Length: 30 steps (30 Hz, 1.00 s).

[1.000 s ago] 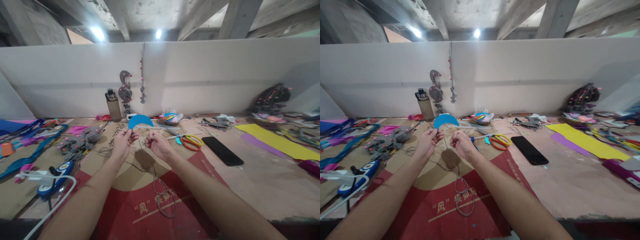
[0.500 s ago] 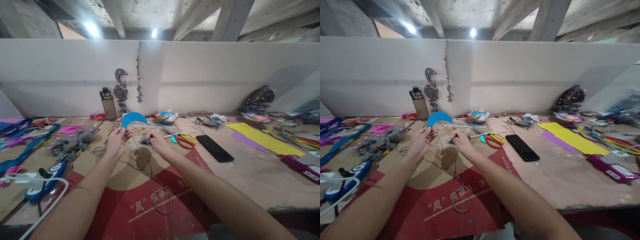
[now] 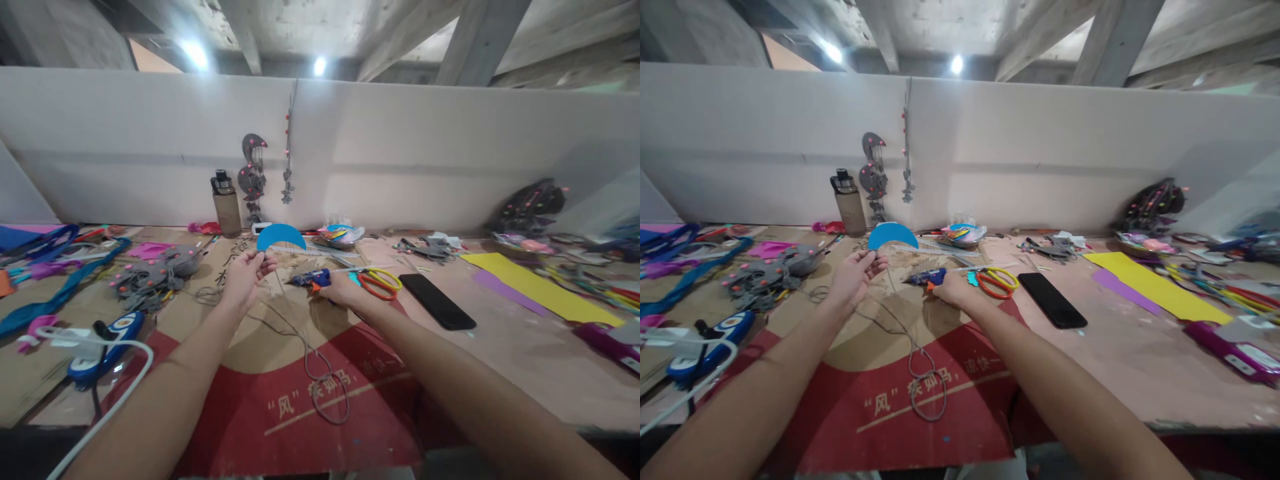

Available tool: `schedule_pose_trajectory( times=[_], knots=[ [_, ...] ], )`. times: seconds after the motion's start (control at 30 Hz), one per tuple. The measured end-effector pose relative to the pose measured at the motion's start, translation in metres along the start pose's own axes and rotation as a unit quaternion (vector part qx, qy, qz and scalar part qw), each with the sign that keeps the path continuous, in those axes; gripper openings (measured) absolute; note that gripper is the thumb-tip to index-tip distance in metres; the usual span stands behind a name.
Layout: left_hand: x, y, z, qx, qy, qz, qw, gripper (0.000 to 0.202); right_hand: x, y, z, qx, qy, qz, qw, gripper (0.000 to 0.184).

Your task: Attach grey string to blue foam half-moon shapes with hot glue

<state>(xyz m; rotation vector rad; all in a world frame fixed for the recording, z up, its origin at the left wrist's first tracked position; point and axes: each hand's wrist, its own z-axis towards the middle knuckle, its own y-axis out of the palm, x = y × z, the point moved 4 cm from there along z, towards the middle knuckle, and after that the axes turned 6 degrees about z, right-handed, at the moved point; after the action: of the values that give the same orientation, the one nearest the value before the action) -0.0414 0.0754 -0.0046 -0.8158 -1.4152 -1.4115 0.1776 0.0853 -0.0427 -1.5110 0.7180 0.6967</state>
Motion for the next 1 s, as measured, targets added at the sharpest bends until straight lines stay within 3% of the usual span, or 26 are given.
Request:
schedule_pose_trajectory(
  times=[0.1,0.2,0.33,0.47,0.73,1.0],
  knots=[
    [0.0,0.0,0.0,0.005,0.007,0.007,1.0,0.005,-0.008,-0.003,-0.001,0.006,0.007,0.024,1.0,0.021],
    [-0.001,-0.001,0.0,0.016,0.015,0.011,1.0,0.004,-0.017,-0.007,-0.01,0.059,-0.029,0.116,0.991,0.026],
    [-0.003,-0.004,0.0,0.03,0.019,0.013,0.999,0.003,-0.031,-0.006,-0.03,0.098,-0.11,0.272,0.951,0.032],
    [-0.003,-0.006,0.001,0.044,0.018,0.009,0.999,0.002,-0.041,-0.005,-0.048,0.103,-0.153,0.34,0.922,0.028],
    [-0.002,-0.01,0.002,0.081,0.03,-0.036,0.996,0.005,-0.035,-0.011,-0.051,0.143,-0.171,0.326,0.919,0.026],
    [-0.01,0.008,-0.008,-0.003,0.046,0.066,0.997,0.015,-0.046,0.004,-0.063,0.081,-0.235,0.216,0.944,0.026]
  ],
)
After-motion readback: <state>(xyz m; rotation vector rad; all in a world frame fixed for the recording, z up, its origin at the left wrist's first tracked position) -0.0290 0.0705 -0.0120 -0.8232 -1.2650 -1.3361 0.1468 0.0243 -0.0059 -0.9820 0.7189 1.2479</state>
